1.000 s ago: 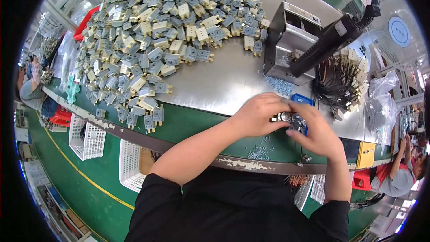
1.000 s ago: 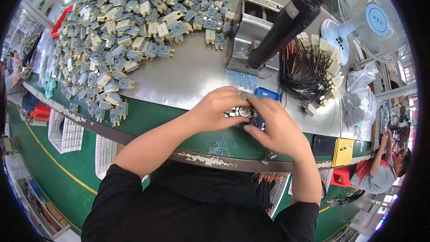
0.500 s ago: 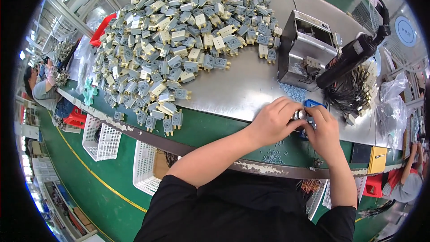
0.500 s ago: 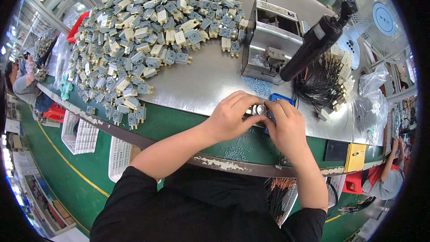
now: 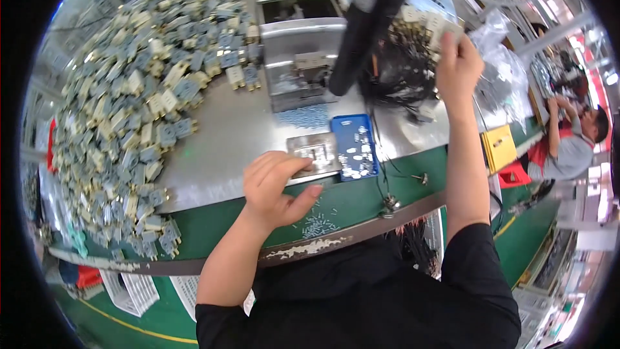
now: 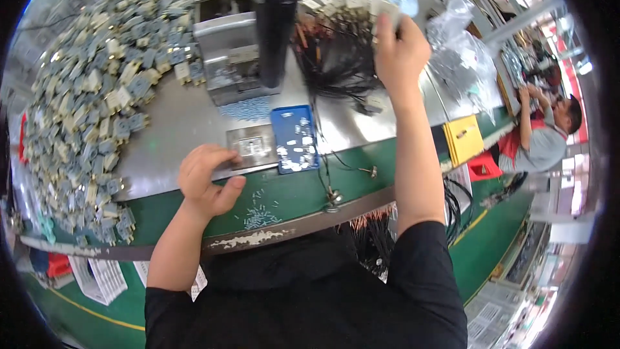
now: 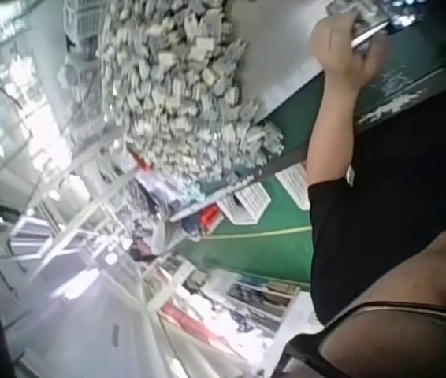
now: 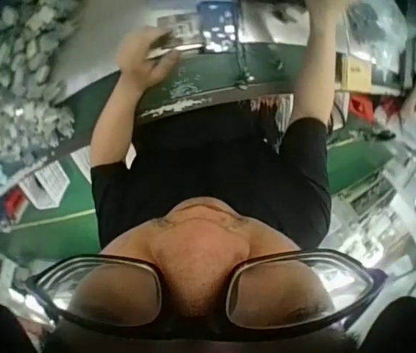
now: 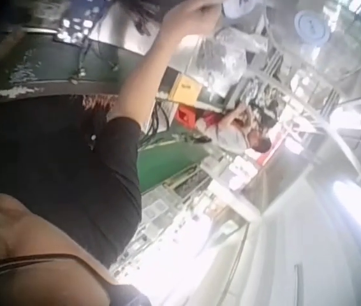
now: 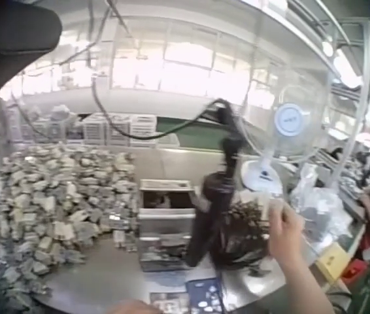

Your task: Assembling small electrical connector components by hand and using a power screwdriver on a production line.

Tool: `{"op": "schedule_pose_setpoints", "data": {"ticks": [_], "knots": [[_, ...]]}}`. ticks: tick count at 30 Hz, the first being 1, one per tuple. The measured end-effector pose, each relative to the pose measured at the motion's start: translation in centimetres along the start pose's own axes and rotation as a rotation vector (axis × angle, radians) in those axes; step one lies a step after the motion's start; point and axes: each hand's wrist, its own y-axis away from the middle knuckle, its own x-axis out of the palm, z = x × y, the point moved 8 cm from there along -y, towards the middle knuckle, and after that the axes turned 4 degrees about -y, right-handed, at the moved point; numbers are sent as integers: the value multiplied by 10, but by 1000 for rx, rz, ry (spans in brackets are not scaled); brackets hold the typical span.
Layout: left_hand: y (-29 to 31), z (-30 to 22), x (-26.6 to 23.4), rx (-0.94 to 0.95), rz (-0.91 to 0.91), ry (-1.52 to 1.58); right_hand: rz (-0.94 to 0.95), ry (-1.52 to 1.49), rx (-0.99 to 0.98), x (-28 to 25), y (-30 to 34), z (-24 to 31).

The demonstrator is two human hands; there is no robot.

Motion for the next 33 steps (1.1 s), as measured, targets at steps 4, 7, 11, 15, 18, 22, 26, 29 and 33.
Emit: {"op": "schedule_pose_setpoints", "data": {"ticks": [4, 7, 11, 15, 18, 22, 26, 29, 33], "knots": [[2, 1, 12, 41, 44, 24, -56, 253, -424, 14, -24, 39], [1, -1, 19, 57, 74, 19, -131, 475, -527, 22, -28, 51], [-1, -2, 27, 41, 98, 32, 25, 398, -166, 19, -37, 13], [-2, -7, 24, 52, 122, -3, -254, -48, -401, -32, -7, 3], [-1, -12, 18, 54, 135, -34, -289, -19, -171, -66, 7, -63], [-2, -17, 18, 86, 122, -19, -625, -67, 494, -130, 28, -267], [-3, -15, 26, 80, 135, 17, -509, 280, 824, -157, 42, -391], [-2, -17, 18, 69, 140, -45, -299, 323, 872, -134, 20, -401], [-8, -21, 32, 139, 135, -22, -244, 262, 928, -162, 8, -463]]}}
